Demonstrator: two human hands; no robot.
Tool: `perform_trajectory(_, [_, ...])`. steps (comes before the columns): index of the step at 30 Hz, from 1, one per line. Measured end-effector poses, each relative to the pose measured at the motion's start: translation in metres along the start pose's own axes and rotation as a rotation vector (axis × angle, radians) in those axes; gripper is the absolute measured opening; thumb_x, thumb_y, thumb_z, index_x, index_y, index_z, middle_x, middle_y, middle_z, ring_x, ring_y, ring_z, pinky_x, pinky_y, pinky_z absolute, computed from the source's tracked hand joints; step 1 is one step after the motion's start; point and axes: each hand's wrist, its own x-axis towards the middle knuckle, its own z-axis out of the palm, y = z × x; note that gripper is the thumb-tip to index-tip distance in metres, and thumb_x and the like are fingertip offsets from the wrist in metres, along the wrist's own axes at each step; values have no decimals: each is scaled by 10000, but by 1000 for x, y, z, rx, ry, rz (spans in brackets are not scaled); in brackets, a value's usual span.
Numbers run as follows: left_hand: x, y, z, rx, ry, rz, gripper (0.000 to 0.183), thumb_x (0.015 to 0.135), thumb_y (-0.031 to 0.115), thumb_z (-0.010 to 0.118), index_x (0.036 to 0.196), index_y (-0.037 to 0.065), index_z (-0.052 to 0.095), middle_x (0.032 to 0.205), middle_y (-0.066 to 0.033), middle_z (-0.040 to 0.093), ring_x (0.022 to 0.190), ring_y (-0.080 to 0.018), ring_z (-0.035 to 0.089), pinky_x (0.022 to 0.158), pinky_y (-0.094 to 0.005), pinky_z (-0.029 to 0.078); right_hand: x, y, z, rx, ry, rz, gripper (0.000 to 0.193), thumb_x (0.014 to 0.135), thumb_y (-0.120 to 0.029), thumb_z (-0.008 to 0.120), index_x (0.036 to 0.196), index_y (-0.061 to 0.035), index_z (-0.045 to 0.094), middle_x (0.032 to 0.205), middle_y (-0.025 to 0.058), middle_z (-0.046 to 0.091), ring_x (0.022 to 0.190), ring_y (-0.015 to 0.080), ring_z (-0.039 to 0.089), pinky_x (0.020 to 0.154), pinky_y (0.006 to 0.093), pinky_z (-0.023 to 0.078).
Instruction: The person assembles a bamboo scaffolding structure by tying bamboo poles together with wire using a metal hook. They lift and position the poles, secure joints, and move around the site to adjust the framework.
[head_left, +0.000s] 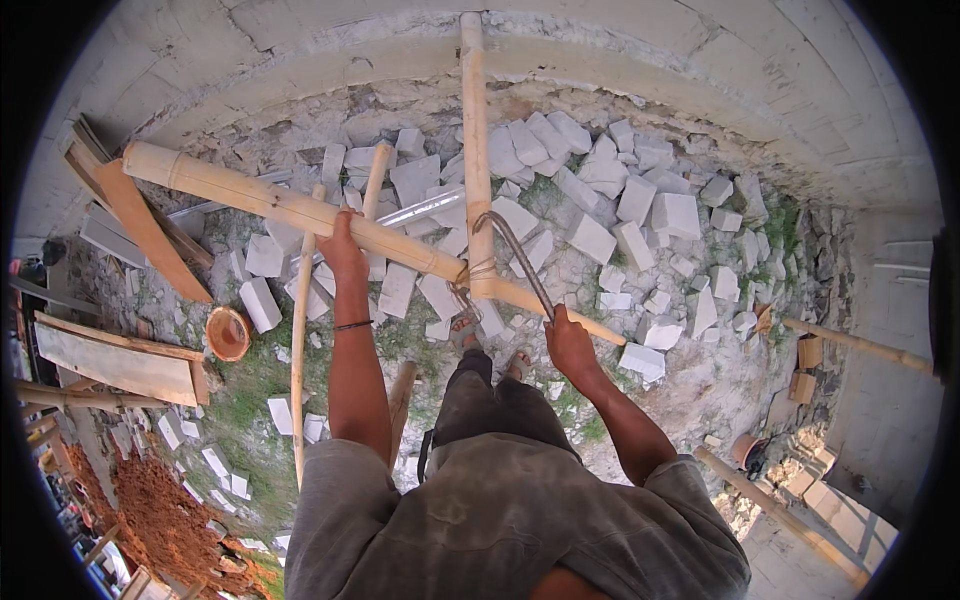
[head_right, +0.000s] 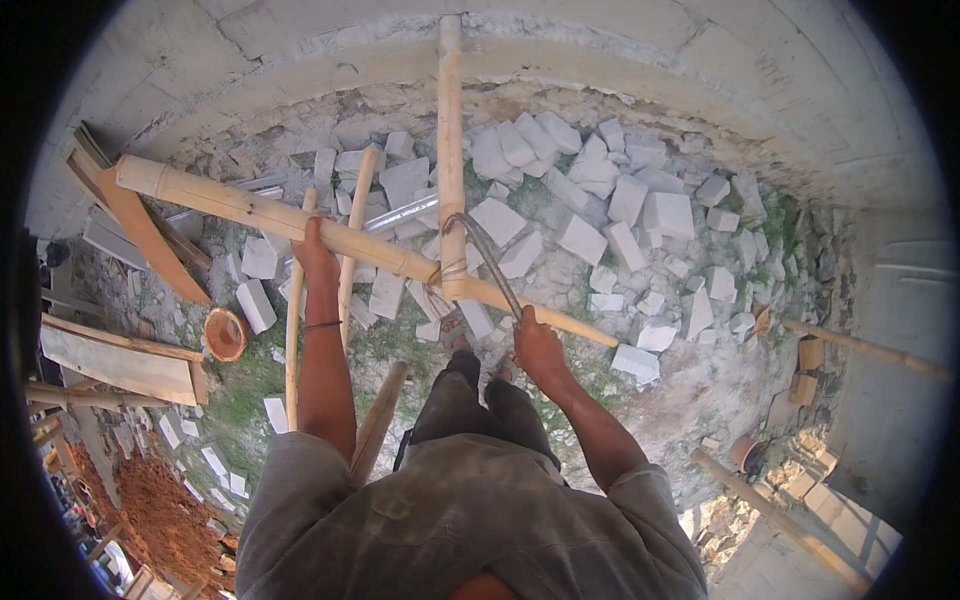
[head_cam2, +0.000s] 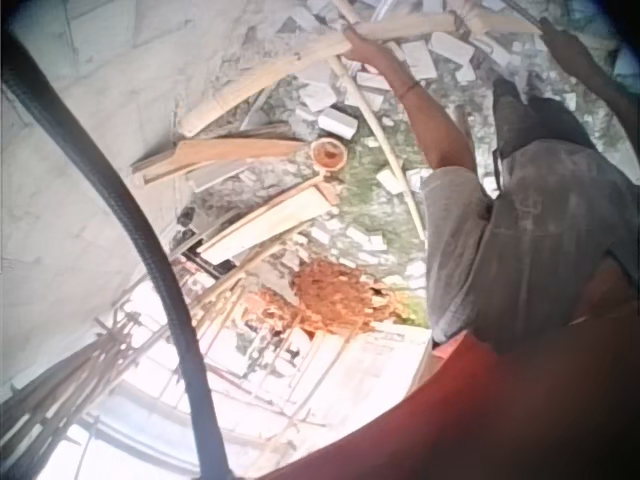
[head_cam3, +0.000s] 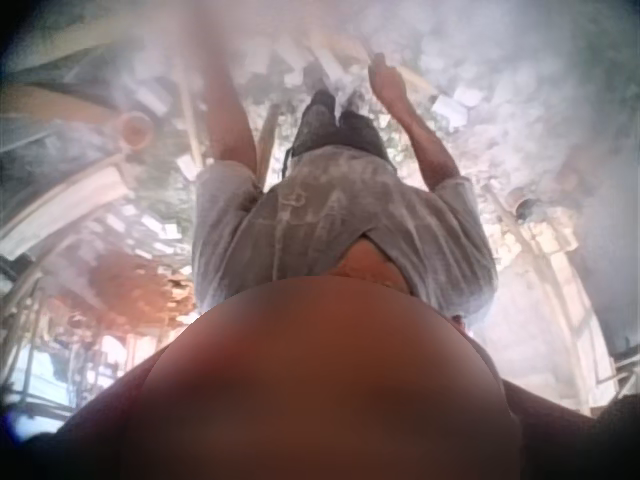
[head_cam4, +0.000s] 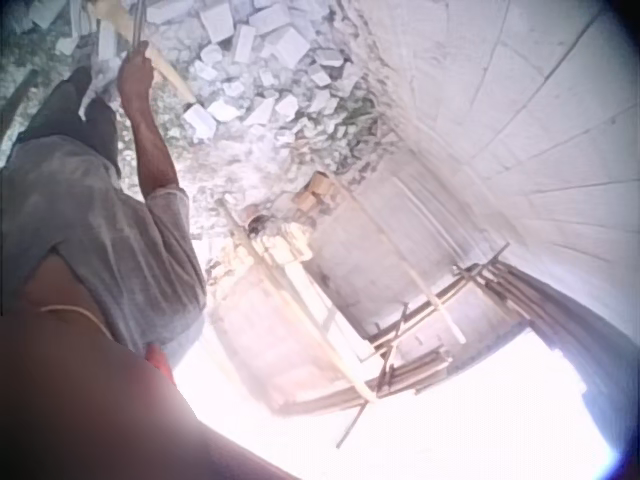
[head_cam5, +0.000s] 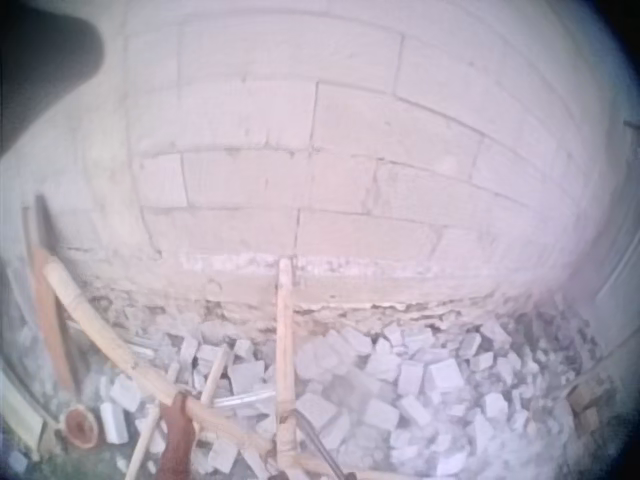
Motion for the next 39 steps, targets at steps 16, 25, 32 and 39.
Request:
perform_trajectory(16, [-14,0,-12,-53,24,-39,289,760,19,625,1019,-9,500,848,-96,611,720,-194,622,696,-316,512,-28,11,6,-50,-141,130,258,880,-178,552,1034,-7,436,703,312,589,722,497,594,630,564,469])
perform_trajectory(25, [10,-13,-2,-43,-90,-116,161,796,68,541,906,-50,547,856,-139,599,775,-240,601,763,-367,503,-8,18,-1,100,-55,80,228,883,-132,544,1022,19,443,699,295,590,690,504,574,586,570,426])
perform_trajectory(32, [-29,2,-32,-88,-7,-56,185,824,103,581,953,-1,498,821,-113,565,759,-229,578,767,-370,507,-59,45,-11,-39,-279,194,249,896,-187,520,1024,10,437,705,311,583,707,521,570,635,583,442])
perform_trajectory(39, [-2,-13,-6,-141,-35,-85,224,842,118,587,1001,-16,503,842,-124,582,788,-235,594,793,-363,506,-46,43,-10,13,-84,152,278,882,-173,543,1044,29,442,656,314,568,696,517,570,616,588,437])
